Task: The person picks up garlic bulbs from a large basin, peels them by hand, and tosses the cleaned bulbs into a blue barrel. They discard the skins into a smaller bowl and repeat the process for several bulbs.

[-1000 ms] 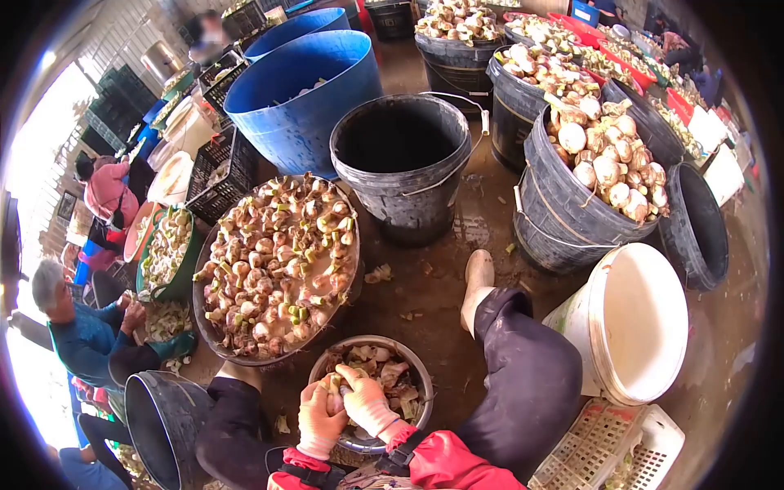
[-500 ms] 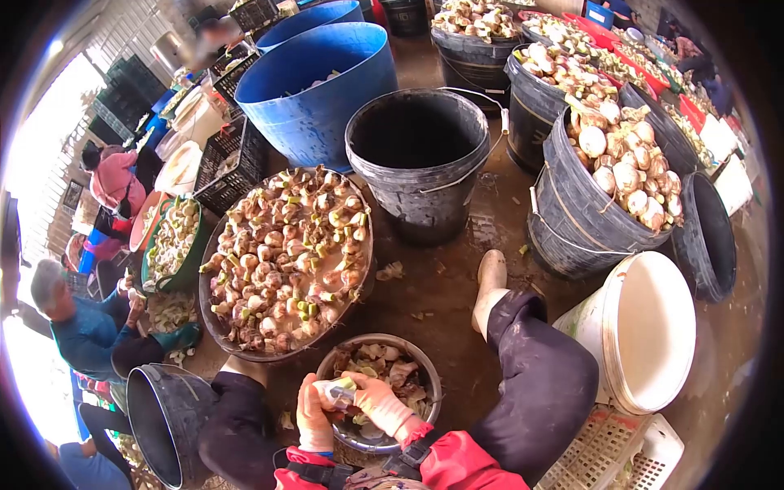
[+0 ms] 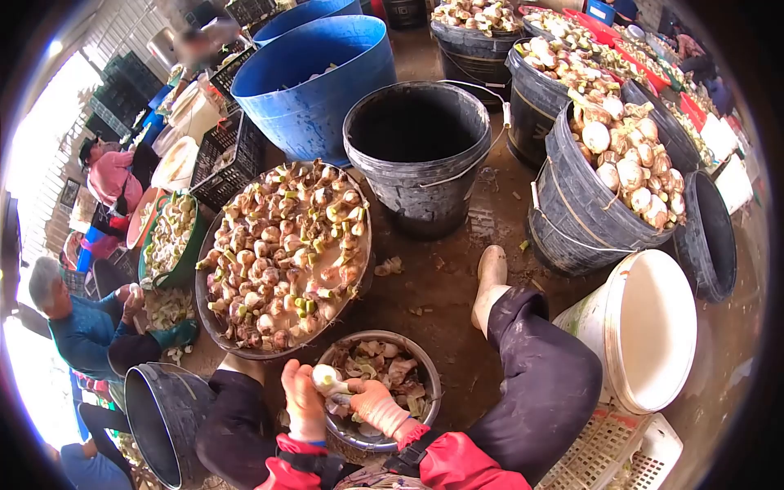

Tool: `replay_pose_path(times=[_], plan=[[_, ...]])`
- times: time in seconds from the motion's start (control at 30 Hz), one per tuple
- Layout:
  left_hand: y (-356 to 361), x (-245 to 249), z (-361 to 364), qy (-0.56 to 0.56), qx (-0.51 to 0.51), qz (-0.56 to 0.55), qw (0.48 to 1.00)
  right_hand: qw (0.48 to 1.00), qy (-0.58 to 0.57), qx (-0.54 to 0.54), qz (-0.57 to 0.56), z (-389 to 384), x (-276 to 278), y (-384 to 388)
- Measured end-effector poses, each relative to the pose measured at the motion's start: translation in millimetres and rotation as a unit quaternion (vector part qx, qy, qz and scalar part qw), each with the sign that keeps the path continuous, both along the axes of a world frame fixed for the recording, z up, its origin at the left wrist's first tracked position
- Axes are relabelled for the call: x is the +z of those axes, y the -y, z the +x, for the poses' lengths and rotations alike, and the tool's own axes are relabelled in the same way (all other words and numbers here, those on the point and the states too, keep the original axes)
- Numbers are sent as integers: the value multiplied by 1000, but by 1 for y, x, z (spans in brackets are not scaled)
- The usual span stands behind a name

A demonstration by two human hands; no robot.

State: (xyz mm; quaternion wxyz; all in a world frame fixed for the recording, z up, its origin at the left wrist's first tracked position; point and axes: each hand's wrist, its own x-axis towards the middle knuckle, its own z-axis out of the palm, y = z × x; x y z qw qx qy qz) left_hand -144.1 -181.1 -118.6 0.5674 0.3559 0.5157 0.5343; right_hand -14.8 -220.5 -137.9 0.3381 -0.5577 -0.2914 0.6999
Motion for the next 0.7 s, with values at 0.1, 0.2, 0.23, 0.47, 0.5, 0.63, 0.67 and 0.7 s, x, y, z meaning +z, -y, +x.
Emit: replay_pose_path(times=[0.1,0.2,0.23,0.47,0.5,0.63,0.67,0.7], plan=[[23,-14,-12,-231,-87,-13,969,991,73,88,74,-1,8,4],[15,13,-10,-44,-7,-80,996,993,25,74,93,-8,-7,8],[10,8,-19,23,-11,-77,997,991,7,68,113,10,20,1],[10,52,-37,159,-12,-170,972,972,232,-36,8,47,-41,-2],[12,55,-36,169,-3,-169,971,941,331,47,46,47,-53,-1],[19,46,-40,90,-58,-123,987,950,259,103,141,28,10,5],[19,37,-43,55,-93,-104,989,965,173,55,188,21,12,7],[21,30,-44,21,-128,-83,988,968,85,5,234,15,14,6]])
